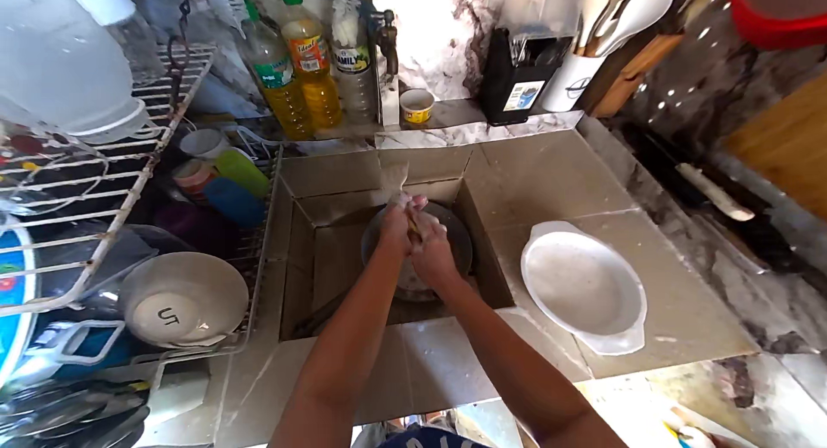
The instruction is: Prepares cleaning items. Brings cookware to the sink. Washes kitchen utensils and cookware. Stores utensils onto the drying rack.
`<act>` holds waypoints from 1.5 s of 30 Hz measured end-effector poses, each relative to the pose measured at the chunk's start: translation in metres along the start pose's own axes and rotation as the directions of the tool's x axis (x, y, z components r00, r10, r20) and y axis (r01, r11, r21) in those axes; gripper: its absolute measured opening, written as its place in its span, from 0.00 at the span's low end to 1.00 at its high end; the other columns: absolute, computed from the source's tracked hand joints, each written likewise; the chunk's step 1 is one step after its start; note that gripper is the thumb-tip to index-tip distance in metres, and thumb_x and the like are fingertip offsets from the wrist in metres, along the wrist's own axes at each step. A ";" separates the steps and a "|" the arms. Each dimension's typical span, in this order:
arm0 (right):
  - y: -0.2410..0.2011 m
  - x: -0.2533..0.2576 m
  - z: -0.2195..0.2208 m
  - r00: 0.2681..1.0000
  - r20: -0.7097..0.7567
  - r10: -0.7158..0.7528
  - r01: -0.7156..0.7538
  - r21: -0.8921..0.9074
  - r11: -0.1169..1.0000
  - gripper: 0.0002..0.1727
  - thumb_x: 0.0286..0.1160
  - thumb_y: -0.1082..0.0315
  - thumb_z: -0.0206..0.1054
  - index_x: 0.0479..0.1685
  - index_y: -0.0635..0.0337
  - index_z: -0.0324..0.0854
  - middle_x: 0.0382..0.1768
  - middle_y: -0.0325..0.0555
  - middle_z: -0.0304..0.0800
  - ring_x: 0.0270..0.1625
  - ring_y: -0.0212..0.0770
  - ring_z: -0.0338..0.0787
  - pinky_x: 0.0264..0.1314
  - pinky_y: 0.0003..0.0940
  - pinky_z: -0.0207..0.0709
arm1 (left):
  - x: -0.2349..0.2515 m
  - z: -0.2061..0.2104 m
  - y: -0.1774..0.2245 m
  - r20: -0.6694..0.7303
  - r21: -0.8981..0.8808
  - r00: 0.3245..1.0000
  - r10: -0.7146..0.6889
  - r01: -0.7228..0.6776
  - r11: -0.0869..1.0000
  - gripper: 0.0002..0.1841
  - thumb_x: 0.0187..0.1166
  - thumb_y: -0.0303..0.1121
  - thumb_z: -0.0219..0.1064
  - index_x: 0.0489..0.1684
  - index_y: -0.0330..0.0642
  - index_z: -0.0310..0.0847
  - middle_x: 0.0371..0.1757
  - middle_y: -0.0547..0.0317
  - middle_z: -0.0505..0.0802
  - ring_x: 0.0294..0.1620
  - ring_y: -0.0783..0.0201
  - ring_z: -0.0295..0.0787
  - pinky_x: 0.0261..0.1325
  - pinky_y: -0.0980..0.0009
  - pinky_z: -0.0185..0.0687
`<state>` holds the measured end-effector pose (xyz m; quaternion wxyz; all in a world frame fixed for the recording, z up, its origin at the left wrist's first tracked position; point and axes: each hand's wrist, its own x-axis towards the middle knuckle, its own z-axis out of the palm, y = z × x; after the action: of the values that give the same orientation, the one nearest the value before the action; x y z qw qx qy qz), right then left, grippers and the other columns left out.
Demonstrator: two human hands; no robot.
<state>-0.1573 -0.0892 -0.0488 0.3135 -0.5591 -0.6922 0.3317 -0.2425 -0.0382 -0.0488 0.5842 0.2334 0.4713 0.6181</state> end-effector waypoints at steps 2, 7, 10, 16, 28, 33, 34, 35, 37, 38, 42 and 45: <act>0.019 -0.026 0.008 0.993 -0.052 -0.104 0.098 -0.109 0.989 0.23 0.85 0.70 0.59 0.78 0.65 0.78 0.75 0.68 0.80 0.77 0.67 0.79 0.82 0.54 0.69 | 0.012 -0.004 0.006 -0.061 -0.065 0.998 -0.017 0.013 0.998 0.15 0.97 0.42 0.41 0.49 0.46 0.70 0.27 0.66 0.77 0.26 0.70 0.77 0.38 0.72 0.81; -0.004 0.001 -0.014 0.971 0.213 0.111 -0.051 -0.271 0.961 0.36 0.82 0.74 0.62 0.89 0.70 0.55 0.83 0.71 0.66 0.84 0.67 0.69 0.87 0.55 0.62 | 0.016 0.008 -0.005 -0.037 -0.116 0.999 -0.024 0.019 0.993 0.24 0.95 0.54 0.34 0.32 0.52 0.64 0.15 0.73 0.70 0.13 0.78 0.65 0.20 0.82 0.67; -0.001 0.005 -0.022 0.966 0.157 0.207 -0.167 -0.237 0.957 0.34 0.85 0.67 0.65 0.86 0.67 0.57 0.70 0.68 0.81 0.71 0.62 0.85 0.74 0.54 0.76 | 0.021 0.019 -0.001 -0.051 -0.143 0.998 0.025 -0.032 0.989 0.19 0.97 0.46 0.37 0.38 0.51 0.66 0.19 0.73 0.71 0.13 0.79 0.65 0.18 0.84 0.66; 0.005 -0.018 -0.054 0.900 0.181 0.396 -0.295 -0.415 0.861 0.31 0.86 0.57 0.62 0.85 0.58 0.63 0.62 0.59 0.89 0.67 0.57 0.88 0.70 0.54 0.77 | 0.026 0.038 -0.005 -0.126 -0.176 0.991 -0.039 0.017 0.984 0.19 0.97 0.48 0.36 0.33 0.54 0.62 0.13 0.73 0.65 0.08 0.76 0.56 0.14 0.82 0.58; 0.079 -0.048 -0.176 0.788 0.009 0.615 -0.500 -0.573 0.649 0.42 0.74 0.52 0.77 0.86 0.63 0.67 0.87 0.76 0.57 0.87 0.81 0.58 0.79 0.83 0.52 | 0.040 0.011 0.003 0.070 0.160 0.997 -0.040 0.028 0.987 0.20 0.97 0.37 0.42 0.74 0.38 0.71 0.65 0.53 0.89 0.45 0.67 0.89 0.47 0.71 0.82; -0.040 0.067 -0.172 0.988 0.089 0.124 -0.048 -0.589 0.807 0.40 0.80 0.47 0.70 0.85 0.63 0.68 0.80 0.71 0.72 0.82 0.71 0.72 0.81 0.71 0.63 | 0.045 0.011 0.020 0.025 0.141 0.999 -0.037 0.033 0.990 0.18 0.93 0.37 0.55 0.72 0.35 0.71 0.57 0.49 0.92 0.49 0.63 0.92 0.49 0.68 0.86; -0.066 0.097 -0.159 0.995 0.085 -0.048 0.086 -0.520 0.850 0.39 0.81 0.49 0.71 0.86 0.62 0.67 0.81 0.69 0.71 0.82 0.68 0.73 0.82 0.68 0.64 | 0.046 0.012 0.027 0.000 0.169 1.000 -0.020 0.020 0.985 0.20 0.93 0.43 0.55 0.70 0.35 0.72 0.51 0.51 0.93 0.44 0.66 0.91 0.45 0.70 0.86; -0.093 0.126 -0.143 0.979 0.054 -0.195 0.197 -0.459 0.866 0.39 0.81 0.52 0.71 0.87 0.61 0.65 0.83 0.67 0.69 0.83 0.67 0.72 0.82 0.65 0.65 | 0.047 0.014 0.033 -0.024 0.195 1.000 -0.004 0.009 0.981 0.24 0.93 0.48 0.53 0.67 0.33 0.74 0.46 0.51 0.93 0.39 0.67 0.90 0.43 0.71 0.84; -0.138 0.182 -0.109 0.939 -0.016 -0.344 0.309 -0.403 0.861 0.43 0.81 0.56 0.70 0.93 0.56 0.56 0.90 0.63 0.57 0.90 0.65 0.61 0.87 0.62 0.60 | 0.052 0.020 0.043 -0.072 0.224 0.997 0.030 -0.013 0.974 0.28 0.94 0.53 0.48 0.59 0.32 0.78 0.36 0.54 0.92 0.30 0.69 0.87 0.33 0.74 0.82; -0.152 0.204 -0.095 0.937 -0.028 -0.347 0.310 -0.388 0.868 0.42 0.81 0.58 0.69 0.94 0.56 0.55 0.92 0.62 0.54 0.91 0.65 0.58 0.86 0.63 0.60 | 0.054 0.021 0.048 -0.067 0.215 0.997 0.040 -0.025 0.976 0.28 0.94 0.52 0.47 0.58 0.31 0.78 0.36 0.53 0.91 0.29 0.68 0.86 0.33 0.73 0.82; -0.159 0.243 -0.071 0.902 -0.208 -0.378 0.380 -0.031 0.925 0.18 0.88 0.58 0.62 0.49 0.67 0.88 0.58 0.60 0.84 0.65 0.54 0.82 0.71 0.50 0.72 | 0.063 0.022 0.060 -0.016 0.139 0.995 0.101 -0.098 0.985 0.18 0.93 0.40 0.55 0.61 0.32 0.75 0.44 0.51 0.88 0.38 0.65 0.88 0.43 0.67 0.88; -0.147 0.247 -0.081 0.893 -0.137 -0.429 0.449 0.198 0.871 0.18 0.91 0.57 0.58 0.34 0.59 0.82 0.35 0.41 0.78 0.36 0.32 0.77 0.40 0.30 0.72 | 0.072 0.022 0.063 0.016 0.092 0.989 0.147 -0.148 0.985 0.16 0.90 0.33 0.60 0.68 0.32 0.75 0.57 0.45 0.88 0.49 0.59 0.89 0.51 0.63 0.89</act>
<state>-0.2194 0.1392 0.1336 0.4722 -0.3621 -0.7446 0.3026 -0.2702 0.0449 -0.0041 0.5275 0.2975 0.4783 0.6359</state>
